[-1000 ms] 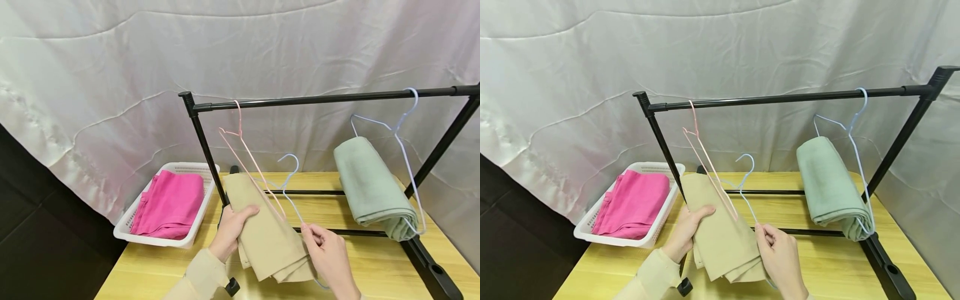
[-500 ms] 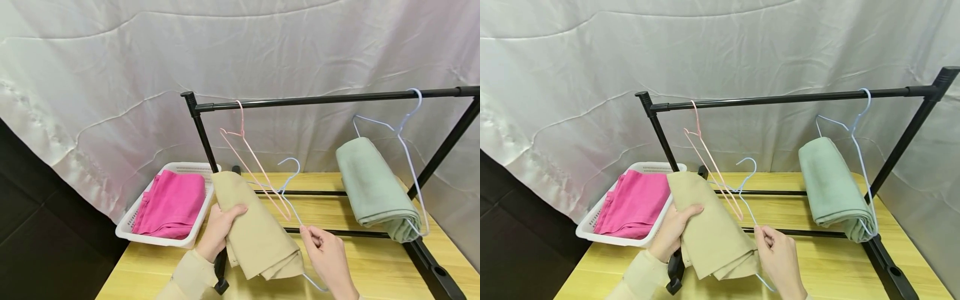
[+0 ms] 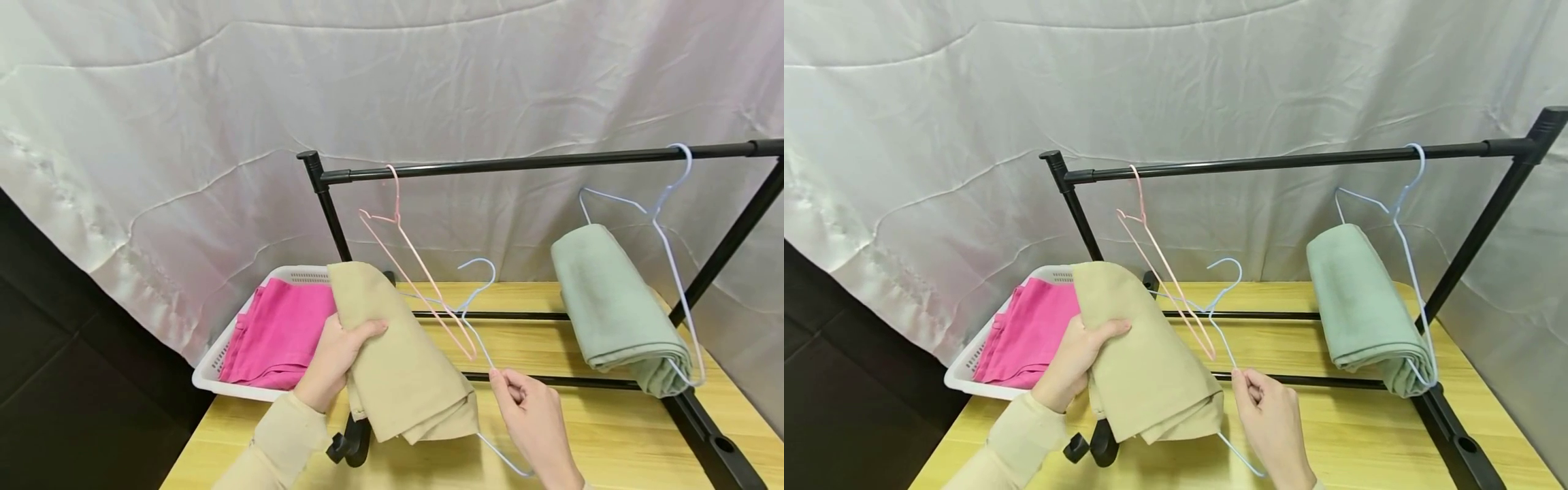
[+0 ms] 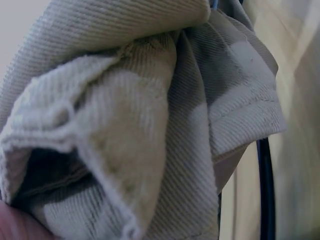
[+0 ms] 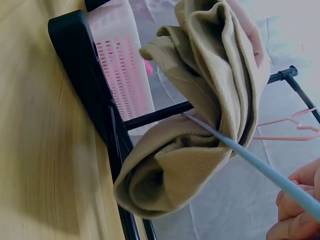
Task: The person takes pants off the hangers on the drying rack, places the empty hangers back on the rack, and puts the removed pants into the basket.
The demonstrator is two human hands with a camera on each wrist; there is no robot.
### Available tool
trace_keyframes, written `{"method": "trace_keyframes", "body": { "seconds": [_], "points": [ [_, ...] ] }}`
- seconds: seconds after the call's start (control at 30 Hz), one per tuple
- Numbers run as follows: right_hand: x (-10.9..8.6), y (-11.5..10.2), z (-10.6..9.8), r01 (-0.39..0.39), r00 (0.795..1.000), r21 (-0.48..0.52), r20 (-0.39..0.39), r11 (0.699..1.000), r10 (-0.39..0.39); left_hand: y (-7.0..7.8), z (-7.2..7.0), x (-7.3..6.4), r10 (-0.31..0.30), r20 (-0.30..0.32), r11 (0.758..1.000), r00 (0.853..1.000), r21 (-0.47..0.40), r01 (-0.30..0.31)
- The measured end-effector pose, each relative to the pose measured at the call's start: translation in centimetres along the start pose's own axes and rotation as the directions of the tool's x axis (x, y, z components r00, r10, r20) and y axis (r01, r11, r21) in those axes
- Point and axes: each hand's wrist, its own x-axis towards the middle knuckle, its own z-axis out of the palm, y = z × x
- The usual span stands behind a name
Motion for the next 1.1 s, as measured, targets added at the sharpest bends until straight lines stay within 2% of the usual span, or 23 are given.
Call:
{"method": "trace_keyframes", "body": {
  "seconds": [0.2,0.6,0.87,1.1],
  "points": [
    [0.0,-0.2,0.0,-0.001,1.000,-0.004,-0.014,1.000,0.001,1.3,-0.8,0.1,-0.029,0.007,0.999,1.000,0.030,0.029],
    [0.0,-0.1,0.1,-0.011,1.000,-0.007,-0.028,1.000,0.011,3.9,-1.8,0.0,-0.025,0.049,0.996,0.998,0.090,0.020],
    [0.0,-0.4,-0.1,-0.052,0.999,0.001,-0.014,0.999,0.052,5.0,-2.6,0.0,-0.030,0.042,0.992,0.999,0.124,0.024],
    [0.1,-0.1,0.0,-0.059,0.998,0.001,-0.034,0.998,0.059,6.1,-3.0,-0.5,-0.051,0.027,0.991,0.998,0.128,0.047]
  ]
}}
